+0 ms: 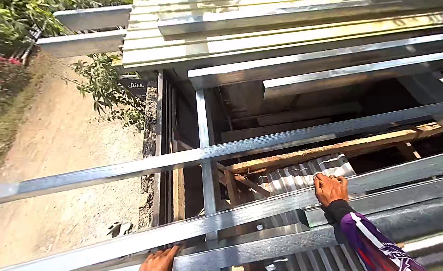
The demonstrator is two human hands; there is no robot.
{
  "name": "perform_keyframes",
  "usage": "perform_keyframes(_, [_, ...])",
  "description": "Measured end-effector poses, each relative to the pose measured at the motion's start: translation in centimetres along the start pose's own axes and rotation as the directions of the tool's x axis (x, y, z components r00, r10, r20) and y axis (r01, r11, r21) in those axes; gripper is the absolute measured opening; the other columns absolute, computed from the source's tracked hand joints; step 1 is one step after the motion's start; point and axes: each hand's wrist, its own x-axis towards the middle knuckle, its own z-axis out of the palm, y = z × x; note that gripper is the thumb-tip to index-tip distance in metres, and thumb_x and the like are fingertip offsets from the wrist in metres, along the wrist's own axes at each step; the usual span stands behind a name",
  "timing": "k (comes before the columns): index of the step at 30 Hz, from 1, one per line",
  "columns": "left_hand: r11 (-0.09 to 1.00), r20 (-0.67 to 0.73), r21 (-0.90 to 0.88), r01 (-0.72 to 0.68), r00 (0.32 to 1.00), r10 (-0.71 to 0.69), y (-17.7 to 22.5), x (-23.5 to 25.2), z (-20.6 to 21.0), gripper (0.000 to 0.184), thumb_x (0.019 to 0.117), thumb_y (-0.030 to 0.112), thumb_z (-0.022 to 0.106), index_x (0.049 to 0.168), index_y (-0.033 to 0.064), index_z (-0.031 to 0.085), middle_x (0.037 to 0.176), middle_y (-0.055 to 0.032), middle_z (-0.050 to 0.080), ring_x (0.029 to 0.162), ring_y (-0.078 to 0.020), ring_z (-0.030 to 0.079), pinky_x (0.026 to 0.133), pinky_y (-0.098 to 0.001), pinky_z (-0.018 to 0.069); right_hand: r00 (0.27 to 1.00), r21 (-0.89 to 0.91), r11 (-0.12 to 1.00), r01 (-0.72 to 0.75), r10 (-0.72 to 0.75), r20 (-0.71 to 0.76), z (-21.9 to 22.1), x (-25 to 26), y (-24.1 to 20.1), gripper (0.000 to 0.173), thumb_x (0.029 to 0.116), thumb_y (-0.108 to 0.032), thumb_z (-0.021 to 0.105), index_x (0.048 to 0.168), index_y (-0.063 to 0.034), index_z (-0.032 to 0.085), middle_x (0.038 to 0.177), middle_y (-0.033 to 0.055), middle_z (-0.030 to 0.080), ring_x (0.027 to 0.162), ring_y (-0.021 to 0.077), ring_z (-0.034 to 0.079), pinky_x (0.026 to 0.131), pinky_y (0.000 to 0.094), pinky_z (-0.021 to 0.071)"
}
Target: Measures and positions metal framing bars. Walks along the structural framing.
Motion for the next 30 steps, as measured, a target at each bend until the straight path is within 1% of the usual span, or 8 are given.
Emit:
perform_keyframes(4, [0.994,0.123,0.066,0.083,0.988,-0.091,0.5,0.7,0.3,0.074,0.0770,0.026,0.084,0.144,0.0133,0.057,0.135,-0.0139,0.067,0.127,-0.0395,0.061,0.109,-0.0572,0.0438,0.999,-0.021,1.000,0.011,-0.010,0.047,-0.5,0.1,0.1,0.048,0.1064,-0.034,0.031,0.118,-0.0101,0.071,0.114,0.0122,0.075,0.122,0.0361,0.063,0.118,0.0604,0.0237])
perform_keyframes(8, [0.988,0.183,0.099,0.120,0.974,-0.137,0.9,1.1,0.4,0.076,0.0765,0.025,0.084,0.147,0.0167,0.056,0.140,-0.0111,0.065,0.131,-0.0367,0.058,0.111,-0.0548,0.0420,0.997,-0.035,0.999,0.022,-0.020,0.072,-0.4,0.1,0.2,0.049,0.1063,-0.033,0.030,0.117,-0.0103,0.071,0.115,0.0112,0.075,0.123,0.0353,0.062,0.118,0.0607,0.0235])
perform_keyframes(11, [0.988,0.157,0.088,0.125,0.978,-0.137,1.1,1.2,0.8,0.074,0.0755,0.025,0.083,0.145,0.0181,0.058,0.138,-0.0104,0.066,0.130,-0.0358,0.059,0.112,-0.0544,0.0418,0.996,-0.042,0.999,0.019,-0.015,0.091,-0.5,0.2,0.3,0.048,0.1067,-0.033,0.030,0.118,-0.0114,0.071,0.116,0.0102,0.074,0.125,0.0343,0.061,0.119,0.0606,0.0220])
perform_keyframes(15, [0.985,0.150,0.083,0.153,0.975,-0.165,1.6,1.2,0.8,0.073,0.0765,0.027,0.084,0.145,0.0182,0.058,0.139,-0.0100,0.066,0.131,-0.0360,0.058,0.114,-0.0535,0.0393,0.998,-0.031,0.998,0.056,-0.055,0.043,-0.2,0.2,0.6,0.049,0.1059,-0.031,0.029,0.114,-0.0094,0.072,0.112,0.0117,0.075,0.121,0.0363,0.063,0.117,0.0620,0.0243])
perform_keyframes(19, [0.982,0.163,0.050,0.181,0.969,-0.187,3.1,1.1,-1.6,0.071,0.0778,0.019,0.084,0.143,0.0105,0.058,0.140,-0.0167,0.063,0.135,-0.0411,0.054,0.115,-0.0569,0.0370,0.996,0.025,0.997,0.069,-0.070,0.062,-0.7,0.9,0.7,0.048,0.1056,-0.030,0.032,0.115,-0.0055,0.072,0.113,0.0170,0.074,0.121,0.0403,0.062,0.115,0.0653,0.0229])
perform_keyframes(21, [0.980,0.199,0.045,0.194,0.959,-0.199,3.4,0.6,-1.3,0.071,0.0776,0.015,0.083,0.144,0.0100,0.057,0.142,-0.0183,0.061,0.137,-0.0421,0.052,0.116,-0.0584,0.0361,0.995,0.042,0.995,0.095,-0.096,0.039,1.0,0.0,1.7,0.049,0.1058,-0.033,0.030,0.112,-0.0055,0.071,0.111,0.0180,0.074,0.119,0.0427,0.062,0.112,0.0691,0.0239])
perform_keyframes(23, [0.980,0.192,0.038,0.194,0.961,-0.198,2.9,0.7,-0.5,0.070,0.0772,0.015,0.083,0.143,0.0106,0.058,0.141,-0.0188,0.062,0.137,-0.0424,0.052,0.115,-0.0591,0.0363,0.994,0.031,0.994,0.104,-0.105,0.016,1.4,-0.1,1.9,0.051,0.1064,-0.035,0.027,0.111,-0.0072,0.070,0.109,0.0164,0.074,0.119,0.0414,0.062,0.112,0.0685,0.0239])
perform_keyframes(30, [0.977,0.196,0.056,0.206,0.957,-0.213,3.0,0.7,-0.1,0.070,0.0784,0.017,0.082,0.144,0.0161,0.058,0.143,-0.0138,0.062,0.138,-0.0396,0.052,0.116,-0.0571,0.0362,0.993,0.007,0.993,0.117,-0.117,0.004,1.7,-0.1,2.1,0.052,0.1065,-0.037,0.026,0.110,-0.0088,0.070,0.109,0.0143,0.074,0.118,0.0394,0.062,0.112,0.0665,0.0244])
